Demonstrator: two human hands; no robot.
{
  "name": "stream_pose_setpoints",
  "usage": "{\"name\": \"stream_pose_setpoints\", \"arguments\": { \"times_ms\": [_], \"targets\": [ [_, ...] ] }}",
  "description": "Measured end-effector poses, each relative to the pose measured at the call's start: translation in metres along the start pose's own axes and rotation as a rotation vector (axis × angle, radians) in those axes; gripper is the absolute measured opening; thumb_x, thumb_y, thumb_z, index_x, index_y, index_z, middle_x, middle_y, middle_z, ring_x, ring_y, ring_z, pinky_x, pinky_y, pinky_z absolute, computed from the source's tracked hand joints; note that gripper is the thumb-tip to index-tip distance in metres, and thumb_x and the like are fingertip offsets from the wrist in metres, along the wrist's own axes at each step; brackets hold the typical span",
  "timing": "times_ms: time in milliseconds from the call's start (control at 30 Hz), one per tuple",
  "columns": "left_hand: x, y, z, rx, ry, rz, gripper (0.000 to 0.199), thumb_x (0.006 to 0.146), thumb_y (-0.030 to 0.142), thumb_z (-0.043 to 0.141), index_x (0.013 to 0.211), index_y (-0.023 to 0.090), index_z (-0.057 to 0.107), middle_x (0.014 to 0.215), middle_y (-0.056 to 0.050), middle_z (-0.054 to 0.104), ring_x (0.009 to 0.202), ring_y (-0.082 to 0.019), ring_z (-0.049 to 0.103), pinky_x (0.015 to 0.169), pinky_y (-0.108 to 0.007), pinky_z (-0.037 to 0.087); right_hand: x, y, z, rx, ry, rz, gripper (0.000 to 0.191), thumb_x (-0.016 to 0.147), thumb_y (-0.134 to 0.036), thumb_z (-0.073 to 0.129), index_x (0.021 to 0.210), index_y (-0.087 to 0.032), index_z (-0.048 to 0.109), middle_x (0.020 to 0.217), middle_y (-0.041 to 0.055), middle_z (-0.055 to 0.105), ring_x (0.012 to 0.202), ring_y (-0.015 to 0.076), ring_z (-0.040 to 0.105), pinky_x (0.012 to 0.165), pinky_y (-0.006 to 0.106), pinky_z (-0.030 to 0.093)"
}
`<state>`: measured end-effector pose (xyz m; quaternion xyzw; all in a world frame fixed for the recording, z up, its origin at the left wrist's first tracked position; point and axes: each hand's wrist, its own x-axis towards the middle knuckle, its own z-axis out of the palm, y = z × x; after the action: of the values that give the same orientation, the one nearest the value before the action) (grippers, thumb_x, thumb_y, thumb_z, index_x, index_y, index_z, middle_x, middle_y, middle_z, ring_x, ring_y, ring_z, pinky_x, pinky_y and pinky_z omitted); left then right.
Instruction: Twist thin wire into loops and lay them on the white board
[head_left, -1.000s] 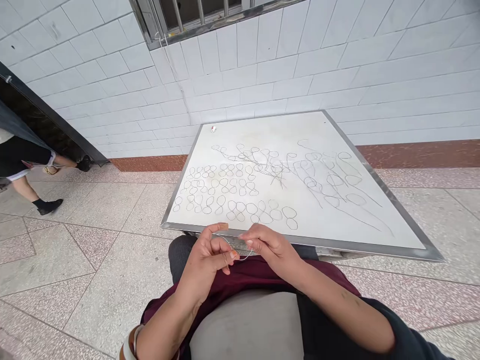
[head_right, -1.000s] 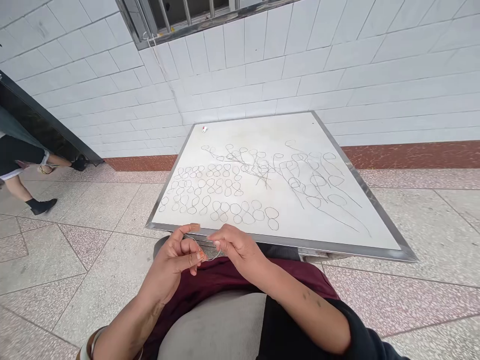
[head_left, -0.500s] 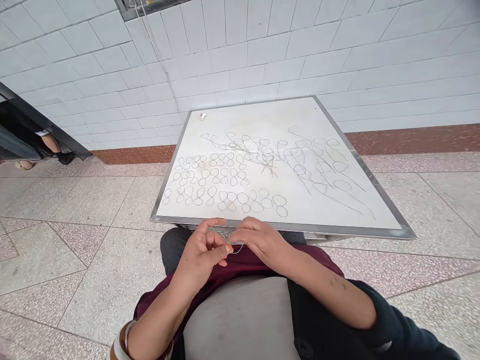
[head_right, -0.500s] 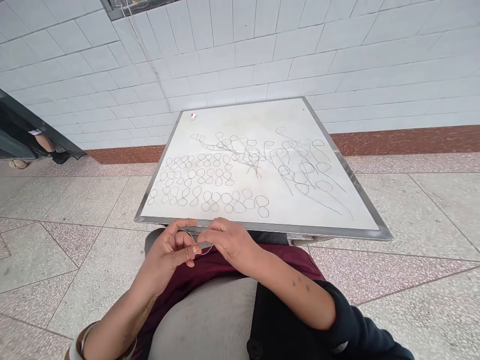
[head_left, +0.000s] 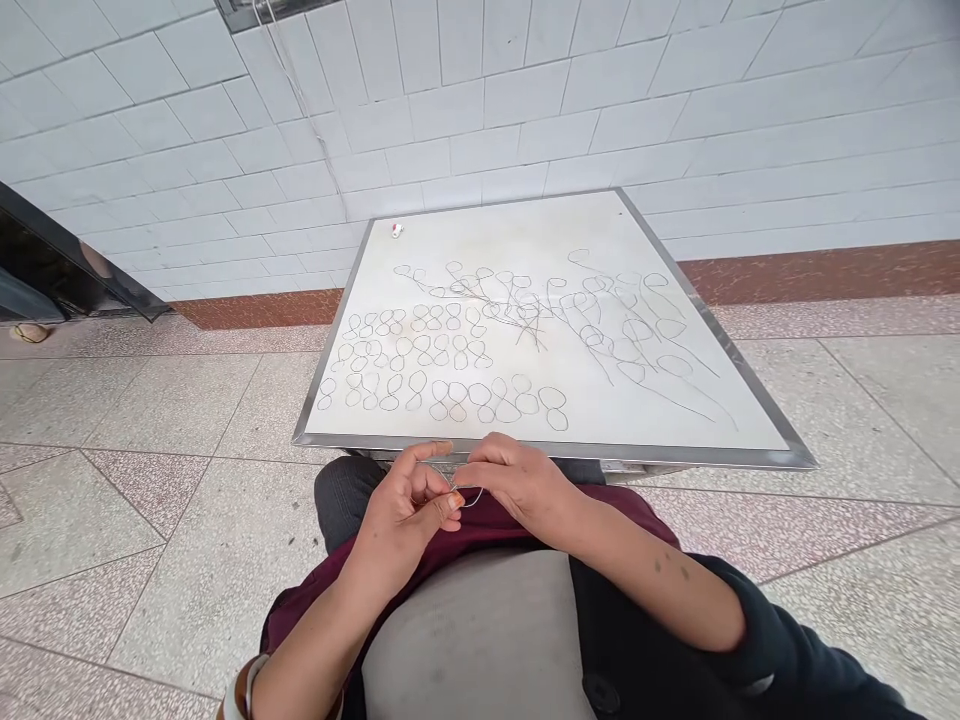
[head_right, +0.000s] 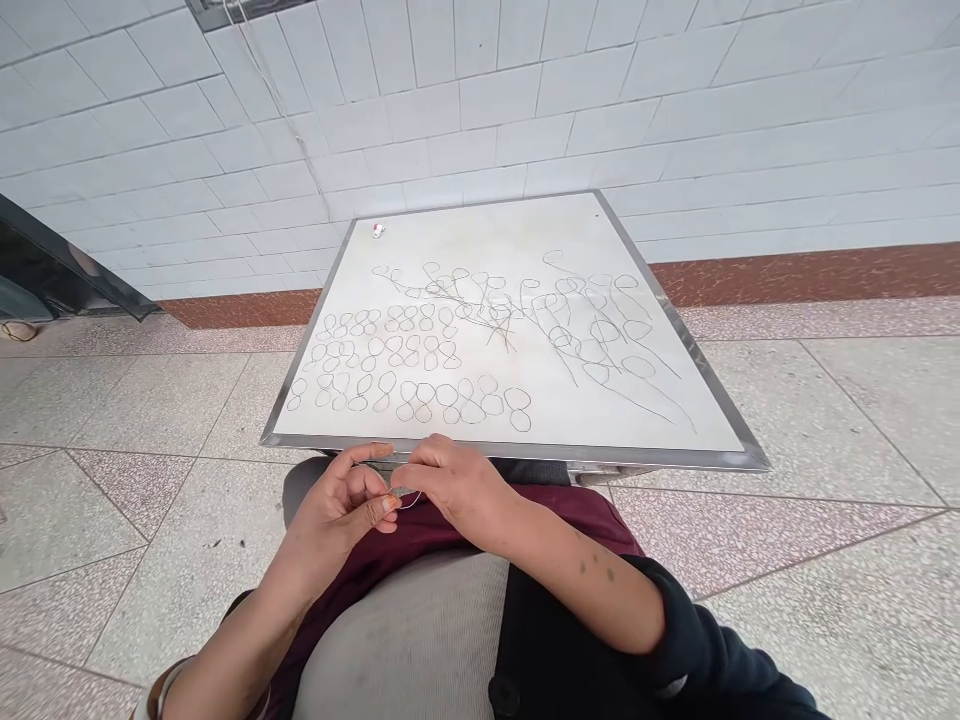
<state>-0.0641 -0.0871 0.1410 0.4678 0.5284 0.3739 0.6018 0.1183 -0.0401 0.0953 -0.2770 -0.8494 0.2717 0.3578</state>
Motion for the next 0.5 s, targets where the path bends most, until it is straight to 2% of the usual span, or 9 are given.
{"name": "stream_pose_setpoints", "arguments": {
  "times_ms": [167,367,433,500],
  "targets": [
    [-0.003,-0.002,0.0,-0.026,0.008,-0.012,0.042,0.085,0.032,0.064,0.123,0.022,0.05,0.078,0.002,0.058,0.072,-0.014,0.06,0.073,-0.034,0.056,-0.001,0.0,0.0,0.001,0.003,-0.015,0.022,0.094,-0.021,0.047,0.096,-0.023,0.069,0.08,0.004,0.056,0.074,0.0162,0.05,0.061,0.029,0.04],
    [-0.005,-0.001,0.001,-0.047,0.025,-0.007,0.041,0.084,0.031,0.065,0.122,0.022,0.054,0.076,0.001,0.061,0.071,-0.014,0.06,0.072,-0.031,0.054,0.0,-0.003,-0.001,-0.021,-0.049,-0.019,0.029,0.097,-0.02,0.04,0.091,-0.022,0.068,0.078,0.0041,0.057,0.072,0.0164,0.05,0.061,0.028,0.04],
    [-0.006,-0.001,0.001,-0.058,0.026,0.004,0.042,0.083,0.029,0.066,0.122,0.022,0.055,0.074,0.002,0.06,0.068,-0.013,0.059,0.07,-0.03,0.052,-0.001,-0.003,0.003,0.024,-0.037,0.006,0.028,0.098,-0.021,0.037,0.094,-0.023,0.066,0.08,0.0045,0.059,0.072,0.0165,0.052,0.063,0.029,0.042],
    [-0.006,0.0,0.002,-0.072,0.032,0.013,0.042,0.082,0.028,0.067,0.123,0.022,0.056,0.072,0.002,0.06,0.066,-0.013,0.058,0.07,-0.029,0.05,-0.004,-0.004,0.009,0.062,0.02,0.093,0.022,0.098,-0.025,0.04,0.096,-0.023,0.062,0.083,0.0053,0.062,0.074,0.0173,0.055,0.066,0.031,0.044]
  ]
}}
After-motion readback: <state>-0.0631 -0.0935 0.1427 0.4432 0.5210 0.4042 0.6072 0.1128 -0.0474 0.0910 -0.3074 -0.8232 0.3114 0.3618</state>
